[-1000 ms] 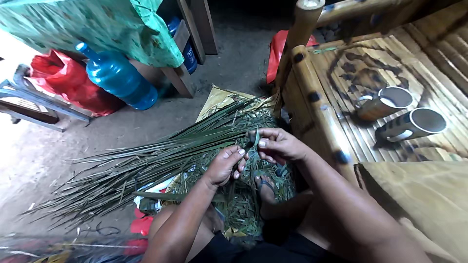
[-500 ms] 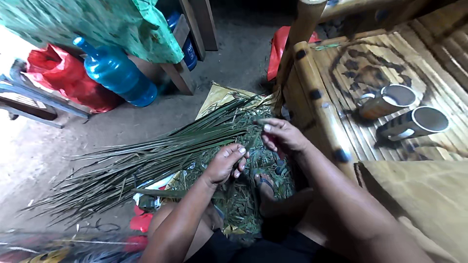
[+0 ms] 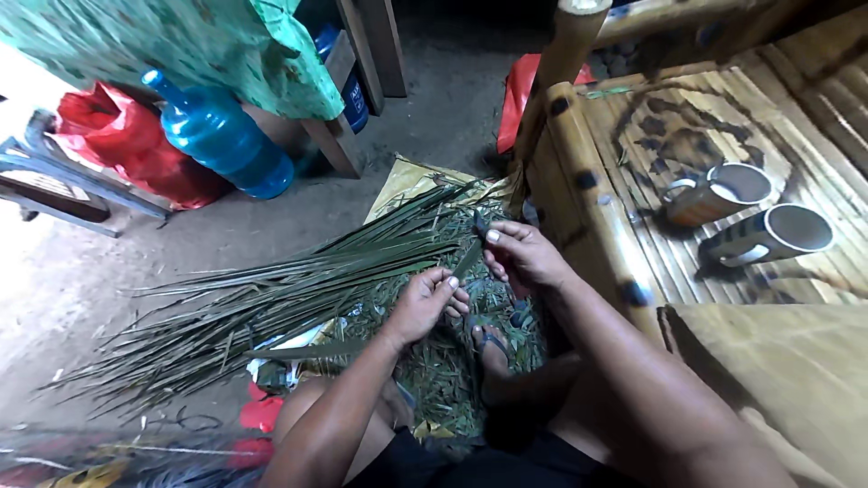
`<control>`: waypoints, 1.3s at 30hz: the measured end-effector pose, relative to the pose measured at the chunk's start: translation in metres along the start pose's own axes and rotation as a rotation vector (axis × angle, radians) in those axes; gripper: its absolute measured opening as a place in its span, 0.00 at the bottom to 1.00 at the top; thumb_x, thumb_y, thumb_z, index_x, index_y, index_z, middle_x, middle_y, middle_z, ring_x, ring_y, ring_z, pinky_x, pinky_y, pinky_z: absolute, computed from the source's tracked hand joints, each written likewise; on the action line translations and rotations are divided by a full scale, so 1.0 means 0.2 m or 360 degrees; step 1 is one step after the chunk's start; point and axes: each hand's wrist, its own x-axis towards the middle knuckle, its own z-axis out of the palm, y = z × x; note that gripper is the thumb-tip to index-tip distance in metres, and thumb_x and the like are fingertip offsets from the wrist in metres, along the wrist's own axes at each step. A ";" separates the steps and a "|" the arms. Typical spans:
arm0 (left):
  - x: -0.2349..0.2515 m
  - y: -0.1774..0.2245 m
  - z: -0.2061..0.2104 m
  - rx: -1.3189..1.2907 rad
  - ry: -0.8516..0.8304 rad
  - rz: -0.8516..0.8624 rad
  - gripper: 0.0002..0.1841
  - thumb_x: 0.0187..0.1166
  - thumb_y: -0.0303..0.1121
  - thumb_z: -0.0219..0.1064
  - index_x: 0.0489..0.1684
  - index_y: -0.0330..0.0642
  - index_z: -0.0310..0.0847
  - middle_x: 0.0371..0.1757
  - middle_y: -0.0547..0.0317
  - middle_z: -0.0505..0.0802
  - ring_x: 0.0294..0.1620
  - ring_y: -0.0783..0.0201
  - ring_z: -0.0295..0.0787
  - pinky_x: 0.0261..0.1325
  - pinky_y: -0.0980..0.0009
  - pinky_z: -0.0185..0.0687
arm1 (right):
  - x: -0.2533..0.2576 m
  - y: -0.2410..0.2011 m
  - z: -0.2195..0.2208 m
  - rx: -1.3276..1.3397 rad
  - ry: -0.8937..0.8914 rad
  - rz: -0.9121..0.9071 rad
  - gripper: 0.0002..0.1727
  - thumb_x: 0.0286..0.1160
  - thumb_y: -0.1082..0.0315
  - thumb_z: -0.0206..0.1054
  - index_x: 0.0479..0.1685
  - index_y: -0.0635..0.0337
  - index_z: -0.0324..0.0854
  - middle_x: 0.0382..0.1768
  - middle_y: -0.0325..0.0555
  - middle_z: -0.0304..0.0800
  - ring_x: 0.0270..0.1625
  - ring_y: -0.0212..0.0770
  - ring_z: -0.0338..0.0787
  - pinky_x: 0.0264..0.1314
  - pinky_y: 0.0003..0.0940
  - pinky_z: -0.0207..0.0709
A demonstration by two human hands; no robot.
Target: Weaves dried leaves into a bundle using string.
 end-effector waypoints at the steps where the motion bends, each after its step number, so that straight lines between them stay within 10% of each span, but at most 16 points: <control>1: 0.00 0.00 0.00 0.0049 0.0009 -0.0001 0.14 0.93 0.29 0.50 0.59 0.29 0.79 0.43 0.50 0.96 0.41 0.59 0.97 0.50 0.63 0.95 | 0.00 -0.01 -0.02 0.0004 0.0087 -0.0014 0.14 0.90 0.61 0.55 0.55 0.58 0.83 0.22 0.41 0.84 0.16 0.30 0.79 0.19 0.24 0.79; 13: -0.02 0.01 -0.05 -0.0557 -0.0189 -0.0149 0.15 0.92 0.32 0.45 0.47 0.39 0.79 0.21 0.66 0.82 0.16 0.76 0.77 0.21 0.82 0.76 | -0.02 0.05 0.04 -0.0215 -0.0646 -0.0004 0.11 0.85 0.62 0.63 0.43 0.62 0.84 0.25 0.39 0.88 0.23 0.29 0.85 0.27 0.24 0.82; 18: -0.03 0.03 -0.07 -0.0547 -0.0311 -0.0161 0.15 0.92 0.35 0.46 0.43 0.41 0.79 0.17 0.69 0.79 0.14 0.77 0.75 0.20 0.82 0.74 | -0.02 -0.02 -0.05 -0.0314 -0.0461 -0.0133 0.11 0.84 0.62 0.63 0.39 0.59 0.85 0.25 0.37 0.90 0.22 0.28 0.85 0.25 0.24 0.81; 24: -0.06 0.04 -0.08 -0.0452 -0.0270 -0.0157 0.15 0.92 0.33 0.46 0.44 0.40 0.79 0.21 0.66 0.84 0.16 0.77 0.78 0.20 0.82 0.76 | -0.02 -0.09 -0.16 -0.0147 0.0066 -0.0280 0.11 0.89 0.61 0.58 0.49 0.54 0.84 0.26 0.39 0.88 0.19 0.30 0.83 0.21 0.24 0.82; 32: -0.05 0.04 -0.09 -0.0461 -0.0223 -0.0156 0.15 0.92 0.33 0.46 0.43 0.40 0.79 0.18 0.67 0.83 0.14 0.76 0.77 0.19 0.82 0.75 | -0.03 0.01 0.01 -0.0154 -0.0544 0.0031 0.19 0.85 0.59 0.62 0.68 0.57 0.80 0.26 0.39 0.88 0.22 0.28 0.84 0.27 0.23 0.81; 39: -0.05 0.04 -0.07 -0.0432 -0.0247 -0.0143 0.15 0.92 0.33 0.45 0.44 0.40 0.79 0.22 0.65 0.87 0.17 0.75 0.81 0.21 0.81 0.79 | -0.01 -0.08 -0.11 -0.0068 -0.0018 -0.0063 0.24 0.87 0.60 0.56 0.80 0.54 0.73 0.22 0.39 0.83 0.15 0.29 0.79 0.18 0.23 0.78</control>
